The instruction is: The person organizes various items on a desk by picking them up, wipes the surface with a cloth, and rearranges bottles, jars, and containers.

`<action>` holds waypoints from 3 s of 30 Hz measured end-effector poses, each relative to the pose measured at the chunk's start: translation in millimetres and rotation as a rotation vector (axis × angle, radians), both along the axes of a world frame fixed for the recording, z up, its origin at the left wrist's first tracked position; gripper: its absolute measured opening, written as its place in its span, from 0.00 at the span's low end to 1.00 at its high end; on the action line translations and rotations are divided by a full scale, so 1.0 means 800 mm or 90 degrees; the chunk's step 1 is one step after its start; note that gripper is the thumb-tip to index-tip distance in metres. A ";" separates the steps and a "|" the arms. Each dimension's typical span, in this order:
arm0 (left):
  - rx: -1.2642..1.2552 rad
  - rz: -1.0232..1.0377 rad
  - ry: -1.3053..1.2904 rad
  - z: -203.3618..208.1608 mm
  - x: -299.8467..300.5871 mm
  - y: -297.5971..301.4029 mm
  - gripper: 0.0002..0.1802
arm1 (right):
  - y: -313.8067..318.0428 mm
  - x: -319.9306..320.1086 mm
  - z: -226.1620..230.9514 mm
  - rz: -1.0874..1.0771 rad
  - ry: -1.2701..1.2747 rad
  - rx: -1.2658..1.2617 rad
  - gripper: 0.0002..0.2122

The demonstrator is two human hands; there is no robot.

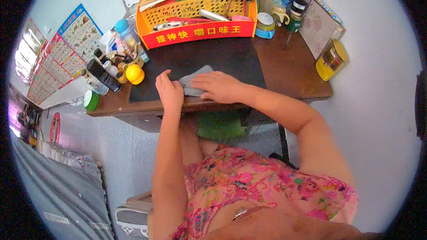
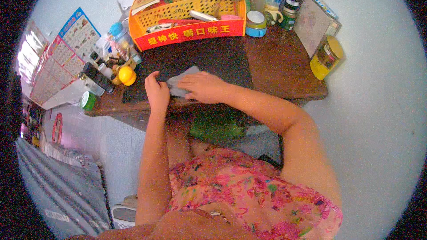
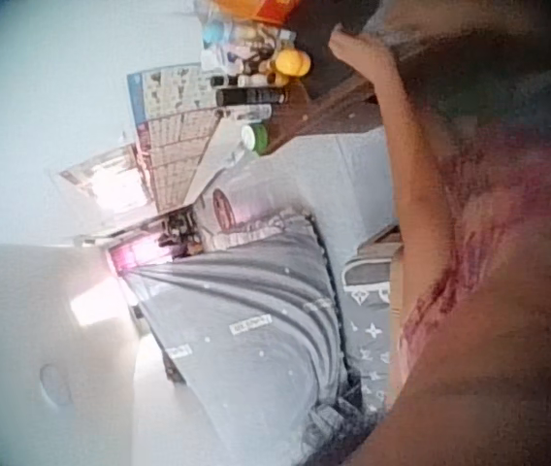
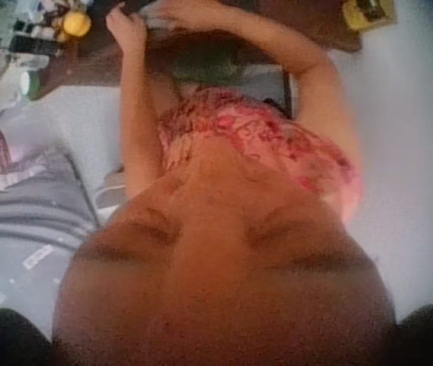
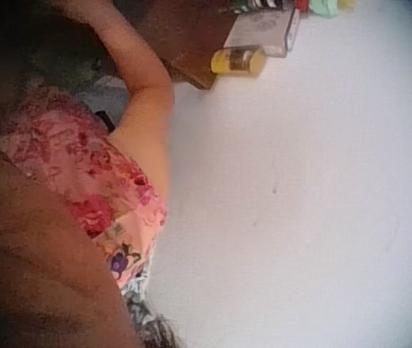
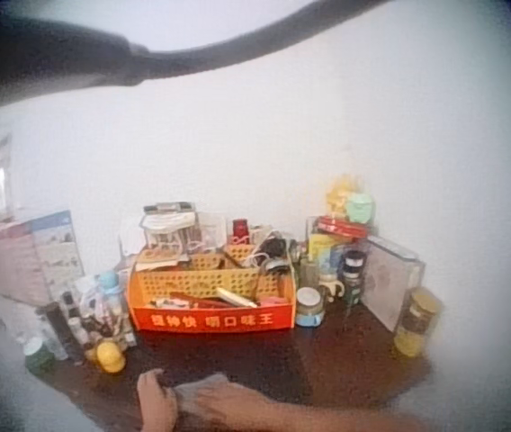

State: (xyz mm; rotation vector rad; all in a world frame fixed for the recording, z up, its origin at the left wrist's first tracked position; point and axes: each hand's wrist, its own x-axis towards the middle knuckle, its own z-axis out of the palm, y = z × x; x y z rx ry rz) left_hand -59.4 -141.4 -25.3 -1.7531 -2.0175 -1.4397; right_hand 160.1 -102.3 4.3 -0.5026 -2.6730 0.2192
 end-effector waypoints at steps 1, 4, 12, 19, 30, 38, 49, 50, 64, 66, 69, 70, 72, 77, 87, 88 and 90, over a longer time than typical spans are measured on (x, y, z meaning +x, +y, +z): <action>-0.020 0.015 0.039 -0.001 -0.012 -0.002 0.21 | -0.009 0.024 0.009 -0.024 -0.043 -0.001 0.24; -0.076 0.047 0.104 -0.002 -0.048 -0.009 0.17 | 0.002 0.115 0.028 -0.194 -0.114 -0.013 0.25; -0.099 0.116 0.177 0.003 -0.025 0.000 0.15 | 0.076 0.253 -0.004 -0.654 -0.114 0.024 0.31; -0.098 0.130 0.193 0.001 -0.034 -0.008 0.14 | 0.128 0.065 -0.003 -0.538 -0.053 0.029 0.27; -0.104 0.131 0.159 0.003 -0.050 -0.004 0.15 | 0.004 -0.122 0.011 -0.062 -0.050 -0.105 0.14; -0.105 0.086 0.169 -0.003 -0.041 -0.004 0.15 | -0.096 0.166 -0.012 -0.397 0.052 0.018 0.17; -0.136 0.106 0.218 0.010 -0.033 -0.004 0.16 | 0.021 0.314 -0.030 -0.695 -0.063 0.088 0.26; -0.134 0.105 0.221 0.009 -0.037 -0.004 0.16 | 0.021 0.284 -0.024 -0.646 -0.091 0.062 0.25; -0.137 0.080 0.218 0.002 -0.043 -0.011 0.18 | -0.034 0.285 -0.007 -0.556 -0.074 -0.016 0.22; -0.150 0.088 0.222 0.003 -0.039 -0.009 0.17 | 0.021 0.317 -0.006 -0.617 -0.120 -0.043 0.23; -0.147 0.100 0.224 0.009 -0.032 -0.012 0.17 | 0.121 0.366 -0.024 -0.672 -0.137 -0.002 0.26; -0.140 0.103 0.223 0.007 -0.033 -0.013 0.17 | 0.145 0.371 -0.021 -0.676 -0.146 -0.008 0.26; -0.122 0.104 0.227 0.004 -0.036 -0.015 0.17 | 0.191 0.381 -0.016 -0.699 -0.156 -0.017 0.26; -0.138 0.104 0.223 0.006 -0.034 -0.007 0.18 | 0.251 0.402 -0.028 -0.791 -0.153 0.011 0.26; -0.136 0.099 0.181 0.010 -0.034 -0.012 0.14 | 0.055 0.310 -0.024 -0.563 -0.088 0.092 0.24; -0.129 0.092 0.181 0.013 -0.031 -0.014 0.14 | 0.014 0.292 -0.022 -0.542 -0.078 0.071 0.24; -0.118 0.098 0.194 0.008 -0.038 -0.015 0.15 | -0.055 0.254 -0.017 -0.505 -0.084 0.036 0.24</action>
